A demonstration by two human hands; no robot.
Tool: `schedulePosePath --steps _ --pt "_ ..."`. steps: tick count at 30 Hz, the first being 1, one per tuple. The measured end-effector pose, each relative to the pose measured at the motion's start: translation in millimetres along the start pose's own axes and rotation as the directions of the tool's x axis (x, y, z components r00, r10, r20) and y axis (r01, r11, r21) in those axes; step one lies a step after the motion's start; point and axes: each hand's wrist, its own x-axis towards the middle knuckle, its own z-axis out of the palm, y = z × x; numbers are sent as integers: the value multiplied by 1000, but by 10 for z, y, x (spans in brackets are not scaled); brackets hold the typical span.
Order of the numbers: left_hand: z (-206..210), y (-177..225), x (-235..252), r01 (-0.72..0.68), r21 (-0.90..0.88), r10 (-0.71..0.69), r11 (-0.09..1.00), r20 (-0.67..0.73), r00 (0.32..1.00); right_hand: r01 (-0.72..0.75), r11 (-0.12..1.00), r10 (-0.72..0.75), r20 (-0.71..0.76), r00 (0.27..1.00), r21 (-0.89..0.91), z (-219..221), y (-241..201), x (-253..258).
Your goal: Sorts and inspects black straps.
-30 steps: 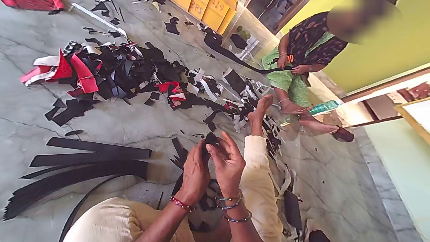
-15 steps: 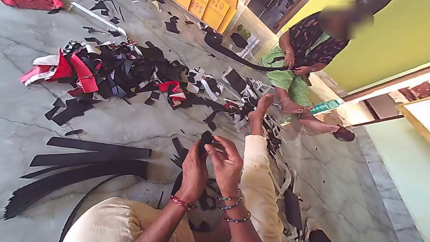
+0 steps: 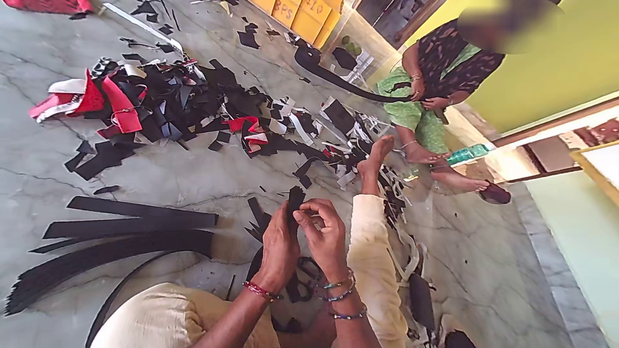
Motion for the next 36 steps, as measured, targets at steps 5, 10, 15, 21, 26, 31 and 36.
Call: schedulePosePath --steps 5,10,15,21,26,31,36 --pt "-56 -24 19 20 -79 -12 997 104 995 -37 999 33 125 992 30 -123 -12 47" --pt "-129 -37 11 108 -209 -53 972 255 965 -51 997 58 143 988 -53 -185 -10 90" --pt "-146 -9 42 144 -265 -84 953 225 971 28 989 -6 148 989 -143 -208 15 101" --pt "-157 -62 80 218 -346 -129 913 261 957 0 993 20 174 984 -117 -260 -14 109" --pt "-231 23 138 373 -616 -182 694 351 918 -131 978 86 256 963 160 -368 8 180" --pt "-243 20 158 420 -679 -217 602 367 905 -154 973 89 337 937 170 -411 3 241" --pt "-206 -37 146 267 -454 -149 850 279 949 -186 959 99 360 928 214 -414 -20 262"
